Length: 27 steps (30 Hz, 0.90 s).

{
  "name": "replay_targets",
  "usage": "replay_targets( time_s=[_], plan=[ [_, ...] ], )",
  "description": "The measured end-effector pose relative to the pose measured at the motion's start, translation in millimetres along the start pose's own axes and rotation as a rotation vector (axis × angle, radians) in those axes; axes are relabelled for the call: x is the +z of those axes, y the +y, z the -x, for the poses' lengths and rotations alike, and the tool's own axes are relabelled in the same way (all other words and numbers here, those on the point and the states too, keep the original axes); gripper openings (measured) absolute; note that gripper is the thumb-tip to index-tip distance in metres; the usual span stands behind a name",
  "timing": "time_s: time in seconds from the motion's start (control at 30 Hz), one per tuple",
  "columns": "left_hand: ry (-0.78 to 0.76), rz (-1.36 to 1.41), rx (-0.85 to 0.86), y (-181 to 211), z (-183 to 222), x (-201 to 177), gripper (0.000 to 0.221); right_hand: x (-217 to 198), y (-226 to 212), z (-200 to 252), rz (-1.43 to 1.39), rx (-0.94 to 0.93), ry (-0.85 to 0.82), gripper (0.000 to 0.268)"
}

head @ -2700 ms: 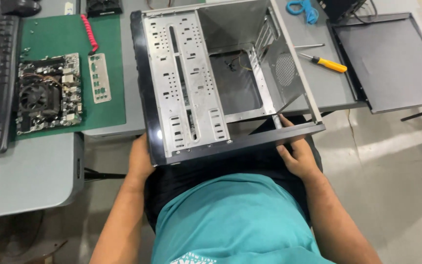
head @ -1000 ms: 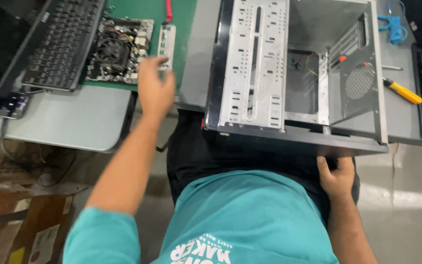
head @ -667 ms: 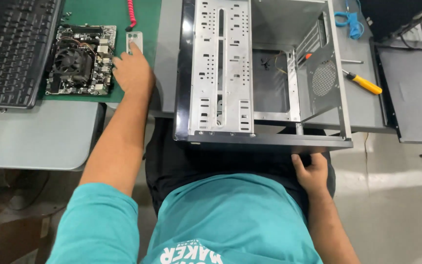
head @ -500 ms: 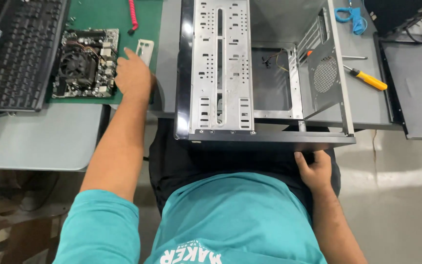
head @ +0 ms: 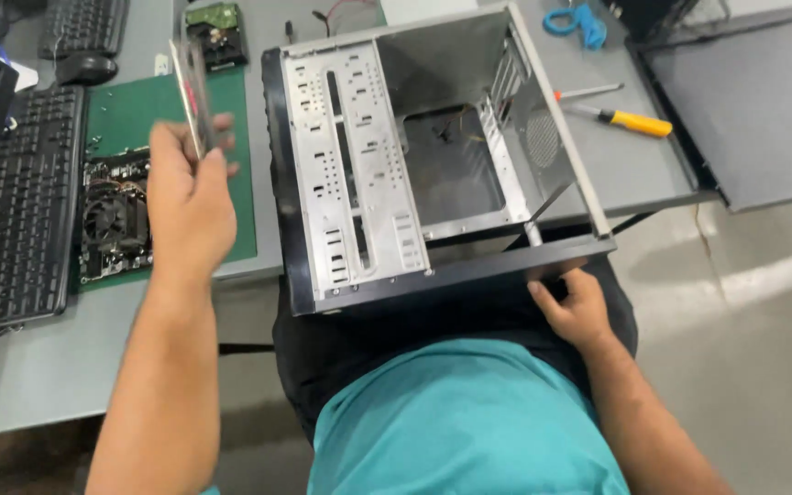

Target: The person is routing internal power cables and then installing a motherboard into a desktop computer case.

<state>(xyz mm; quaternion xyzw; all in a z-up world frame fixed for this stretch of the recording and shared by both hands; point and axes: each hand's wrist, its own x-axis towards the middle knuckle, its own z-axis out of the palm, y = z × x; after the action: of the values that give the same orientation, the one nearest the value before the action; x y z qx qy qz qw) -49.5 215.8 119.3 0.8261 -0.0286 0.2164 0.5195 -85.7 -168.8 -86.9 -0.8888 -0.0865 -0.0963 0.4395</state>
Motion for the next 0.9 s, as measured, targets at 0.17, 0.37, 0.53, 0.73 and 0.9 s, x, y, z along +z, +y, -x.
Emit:
replay_targets(
  time_s=[0.17,0.37,0.53,0.73,0.9],
  plan=[
    [-0.160,0.568,-0.737,89.1,-2.4,60.2,0.020,2.8,-11.3,1.7,-0.004,-0.035,-0.004,0.017],
    [-0.398,0.639,-0.830,31.0,-18.4,157.4,0.048,23.2,-18.6,-1.1,-0.077,-0.085,0.096,0.019],
    [-0.644,0.163,-0.537,-60.8,-30.0,274.5,0.042,12.6,-23.8,-2.3,-0.097,-0.096,0.080,0.015],
    [-1.002,-0.885,0.120,-133.4,-25.7,406.9,0.027,-5.3,-26.7,-2.3,-0.076,-0.028,0.005,0.018],
    [-1.092,-0.684,-0.130,-76.2,-12.8,359.2,0.037,-6.5,-5.8,-2.8,-0.047,0.014,-0.032,0.020]
  ],
)
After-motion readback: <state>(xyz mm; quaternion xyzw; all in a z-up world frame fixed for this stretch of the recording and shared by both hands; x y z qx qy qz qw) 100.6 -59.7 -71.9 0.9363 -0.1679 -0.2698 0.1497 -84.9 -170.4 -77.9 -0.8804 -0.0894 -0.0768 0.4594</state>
